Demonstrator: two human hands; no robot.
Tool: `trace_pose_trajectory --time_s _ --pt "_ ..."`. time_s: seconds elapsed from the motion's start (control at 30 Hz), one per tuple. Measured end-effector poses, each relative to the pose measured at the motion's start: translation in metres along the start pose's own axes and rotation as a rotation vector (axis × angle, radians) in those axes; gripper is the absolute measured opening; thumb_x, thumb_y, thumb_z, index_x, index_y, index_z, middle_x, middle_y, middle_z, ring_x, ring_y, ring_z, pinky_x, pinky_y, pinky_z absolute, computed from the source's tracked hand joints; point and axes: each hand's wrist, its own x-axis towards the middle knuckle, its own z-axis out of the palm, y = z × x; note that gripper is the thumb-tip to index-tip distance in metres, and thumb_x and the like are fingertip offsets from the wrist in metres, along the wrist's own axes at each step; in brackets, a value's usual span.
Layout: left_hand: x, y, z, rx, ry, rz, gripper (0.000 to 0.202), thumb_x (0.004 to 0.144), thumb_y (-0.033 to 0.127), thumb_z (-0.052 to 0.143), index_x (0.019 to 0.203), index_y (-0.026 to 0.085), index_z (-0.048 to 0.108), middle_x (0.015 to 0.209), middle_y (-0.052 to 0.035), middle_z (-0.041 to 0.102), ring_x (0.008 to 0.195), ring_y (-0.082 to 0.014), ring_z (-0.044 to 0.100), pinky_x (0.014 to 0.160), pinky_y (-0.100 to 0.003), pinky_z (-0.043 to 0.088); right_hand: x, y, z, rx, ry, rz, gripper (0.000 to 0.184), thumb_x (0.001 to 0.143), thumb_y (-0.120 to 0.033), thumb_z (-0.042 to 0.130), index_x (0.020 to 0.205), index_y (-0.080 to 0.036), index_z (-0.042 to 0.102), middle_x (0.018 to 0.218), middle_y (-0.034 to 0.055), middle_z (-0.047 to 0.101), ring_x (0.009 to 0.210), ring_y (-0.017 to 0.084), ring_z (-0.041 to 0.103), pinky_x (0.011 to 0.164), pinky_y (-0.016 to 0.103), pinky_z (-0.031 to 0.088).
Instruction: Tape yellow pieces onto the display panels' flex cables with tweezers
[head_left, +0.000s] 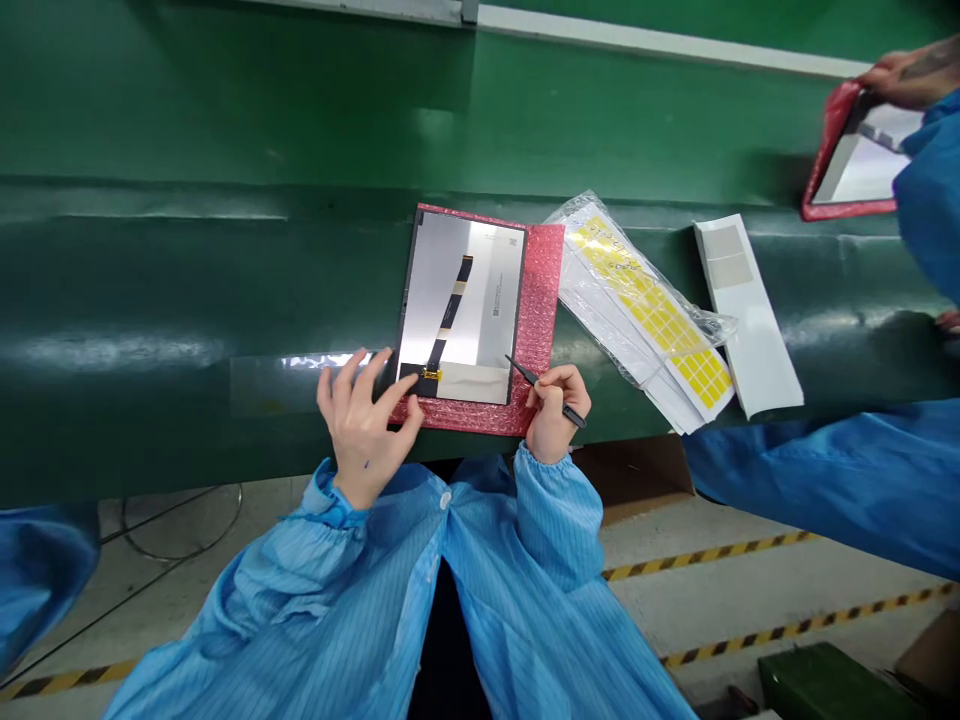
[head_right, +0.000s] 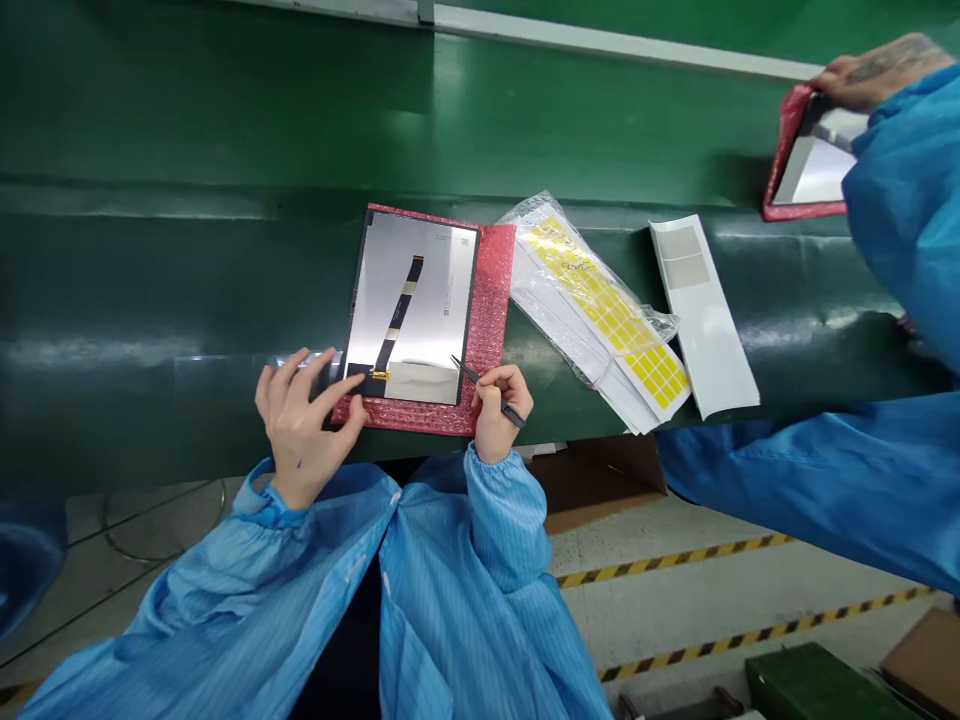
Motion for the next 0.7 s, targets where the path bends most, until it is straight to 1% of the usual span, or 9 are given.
trace_pose_trajectory --time_s 0.1,0.17,0.27,0.33,0.43,0.5,0.63,0.7 --pt "0.022 -0.012 0.000 0.043 -0.075 -0.086 0.026 0.091 0.026 0.057 0.114 0.022 0.067 0.128 -0.0140 0.060 0.123 -0.0380 0.051 0.099 -0.059 0.042 0.000 0.001 -0.001 0.004 -0.011 0.001 0.005 0.071 -0.019 0.053 0.067 -0.020 0.050 0.052 -0.0062 0.044 0.041 0.008 0.040 0.042 0.022 0.031" --pt "0.038 -0.020 0.004 0.038 -0.126 -0.139 0.027 0.094 0.032 0.052 0.114 0.018 0.065 0.118 -0.0167 0.059 0.115 -0.0382 0.052 0.093 -0.056 0.044 0.000 0.002 -0.002 0.008 -0.017 -0.002 0.005 0.071 -0.019 0.053 0.067 -0.020 0.050 0.052 -0.0063 0.045 0.041 0.009 0.041 0.042 0.022 0.031" --pt "0.056 -0.028 0.013 -0.035 -0.173 -0.144 0.023 0.095 0.037 0.049 0.099 0.019 0.063 0.102 -0.0127 0.058 0.102 -0.0338 0.054 0.090 -0.052 0.047 0.001 0.004 -0.002 0.013 -0.015 -0.007 0.005 0.072 -0.020 0.053 0.068 -0.020 0.051 0.052 -0.0063 0.045 0.042 0.009 0.041 0.043 0.022 0.030" --pt "0.062 -0.030 0.017 -0.076 -0.202 -0.122 0.020 0.095 0.035 0.048 0.089 0.021 0.060 0.096 -0.0099 0.057 0.096 -0.0308 0.054 0.088 -0.049 0.048 0.001 0.005 -0.002 0.025 -0.003 -0.008 0.004 0.071 -0.019 0.053 0.067 -0.020 0.051 0.053 -0.0063 0.045 0.041 0.008 0.040 0.042 0.022 0.029" --pt "0.063 -0.027 0.016 -0.088 -0.246 -0.100 0.015 0.093 0.032 0.050 0.086 0.022 0.058 0.095 -0.0084 0.057 0.094 -0.0290 0.054 0.086 -0.046 0.049 0.002 0.005 0.000 0.077 0.001 -0.002 0.004 0.070 -0.019 0.054 0.066 -0.020 0.052 0.051 -0.0067 0.045 0.040 0.008 0.039 0.041 0.022 0.028" --pt "0.060 -0.023 0.013 -0.064 -0.265 -0.095 0.015 0.090 0.035 0.057 0.091 0.021 0.058 0.098 -0.0087 0.056 0.097 -0.0300 0.055 0.086 -0.046 0.050 0.001 0.004 0.000 0.114 -0.002 -0.001 0.005 0.069 -0.018 0.055 0.066 -0.020 0.053 0.050 -0.0069 0.045 0.039 0.008 0.039 0.040 0.021 0.029" --pt "0.051 -0.013 0.009 0.004 -0.277 -0.089 0.034 0.082 0.040 0.070 0.105 0.019 0.055 0.109 -0.0109 0.055 0.104 -0.0332 0.054 0.086 -0.047 0.049 0.001 0.004 0.001 0.143 -0.004 -0.001 0.005 0.069 -0.016 0.056 0.065 -0.019 0.054 0.051 -0.0065 0.047 0.039 0.008 0.041 0.039 0.020 0.029" --pt "0.047 -0.010 0.008 0.023 -0.274 -0.094 0.039 0.080 0.039 0.073 0.107 0.019 0.053 0.112 -0.0114 0.054 0.106 -0.0340 0.054 0.086 -0.046 0.049 0.001 0.003 0.001 0.145 -0.010 0.006 0.005 0.069 -0.016 0.055 0.065 -0.019 0.053 0.051 -0.0064 0.047 0.039 0.008 0.041 0.039 0.020 0.029"
